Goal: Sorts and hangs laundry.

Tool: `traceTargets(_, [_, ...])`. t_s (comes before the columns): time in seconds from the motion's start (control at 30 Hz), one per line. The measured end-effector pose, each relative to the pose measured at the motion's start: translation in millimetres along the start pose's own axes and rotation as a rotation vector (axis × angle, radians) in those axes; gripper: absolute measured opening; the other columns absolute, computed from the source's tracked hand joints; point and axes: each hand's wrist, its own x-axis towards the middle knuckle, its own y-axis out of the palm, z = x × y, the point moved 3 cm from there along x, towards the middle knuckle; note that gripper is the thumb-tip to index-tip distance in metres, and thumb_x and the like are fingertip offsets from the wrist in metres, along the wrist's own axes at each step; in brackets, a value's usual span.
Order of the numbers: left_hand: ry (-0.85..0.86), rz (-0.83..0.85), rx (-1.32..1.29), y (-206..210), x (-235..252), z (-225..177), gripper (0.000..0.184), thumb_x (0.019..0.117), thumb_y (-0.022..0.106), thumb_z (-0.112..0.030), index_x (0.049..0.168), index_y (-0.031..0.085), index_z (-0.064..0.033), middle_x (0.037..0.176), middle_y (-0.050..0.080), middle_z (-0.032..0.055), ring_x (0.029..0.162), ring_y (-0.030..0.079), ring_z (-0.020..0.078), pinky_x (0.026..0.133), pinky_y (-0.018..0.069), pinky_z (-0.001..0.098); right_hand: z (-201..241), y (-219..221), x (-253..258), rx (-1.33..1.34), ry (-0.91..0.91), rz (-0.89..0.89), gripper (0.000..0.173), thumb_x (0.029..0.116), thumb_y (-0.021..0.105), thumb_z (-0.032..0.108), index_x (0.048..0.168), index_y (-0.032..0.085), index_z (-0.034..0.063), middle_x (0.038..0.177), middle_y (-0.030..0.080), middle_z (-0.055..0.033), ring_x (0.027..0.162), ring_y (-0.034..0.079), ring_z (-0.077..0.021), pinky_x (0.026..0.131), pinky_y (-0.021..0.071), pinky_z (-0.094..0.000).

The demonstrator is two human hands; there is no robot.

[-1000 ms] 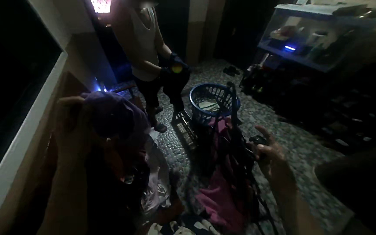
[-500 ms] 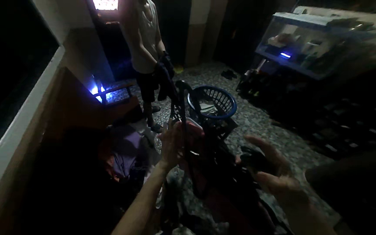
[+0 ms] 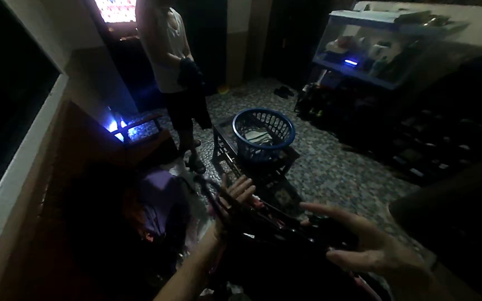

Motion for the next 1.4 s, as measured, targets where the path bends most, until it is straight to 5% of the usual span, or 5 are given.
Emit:
traceTargets(0.17, [-0.594,-0.276,-0.342,-23.7,-10.5,56.8,0.031,0.0992,0.045,-0.003,0.113,0.066,0.015,0.117,0.07,0.0245,0.111,0.068,0.024,0.102,0.0531,0.0378,1.2,14.8,2.3,-0.077,-0.077,0.02,0.064,0.0911,0.075,0.026,0.149,0.051,0.0164,0.136,0.065,0.0036,0.115,0.065,-0.0026,0.097,0.0569,-0.0235])
traceTargets(0.5, [-1.286,-0.31,-0.713,-62.0,-40.1,114.7,0.028,0.1003,0.032,0.003,0.088,0.057,-0.003,0.076,0.066,0.0006,0.062,0.062,0.0082,0.059,0.0549,0.0246,10.7,23.6,1.5,-0.192,-0.07,-0.065,0.068,0.0832,0.078,0.005,0.146,0.053,0.0171,0.131,0.067,0.0032,0.11,0.065,0.0017,0.092,0.0566,-0.0179])
traceTargets(0.83, [-0.608,-0.298,-0.533,-31.7,16.4,10.4,0.053,0.1,0.062,-0.017,0.135,0.043,0.0179,0.112,0.067,0.0133,0.094,0.065,0.001,0.084,0.0555,0.0192,46.5,22.9,10.3,-0.259,-0.3,-0.145,0.065,0.0885,0.077,0.017,0.147,0.05,0.027,0.133,0.066,0.0058,0.114,0.066,-0.0037,0.092,0.0586,-0.0216])
traceTargets(1.27, [0.157,-0.181,0.435,-40.5,45.6,-24.9,0.021,0.0976,0.062,-0.037,0.109,0.074,-0.0256,0.116,0.069,0.0077,0.1,0.06,0.023,0.097,0.0384,0.0375,55.4,17.2,6.4,-0.21,-0.156,-0.054,0.07,0.084,0.079,0.019,0.148,0.051,0.0198,0.134,0.066,0.004,0.117,0.063,-0.0009,0.097,0.0546,-0.0196])
traceTargets(1.4, [-0.184,-0.25,-0.143,-44.2,46.3,6.2,0.028,0.0973,0.064,-0.024,0.098,0.07,0.0031,0.115,0.071,0.0098,0.105,0.064,0.0096,0.097,0.0476,0.0235,32.1,22.9,12.8,-0.179,-0.093,-0.002,0.077,0.0797,0.082,0.012,0.149,0.05,0.0114,0.137,0.065,0.0006,0.119,0.063,-0.0007,0.099,0.0544,-0.021])
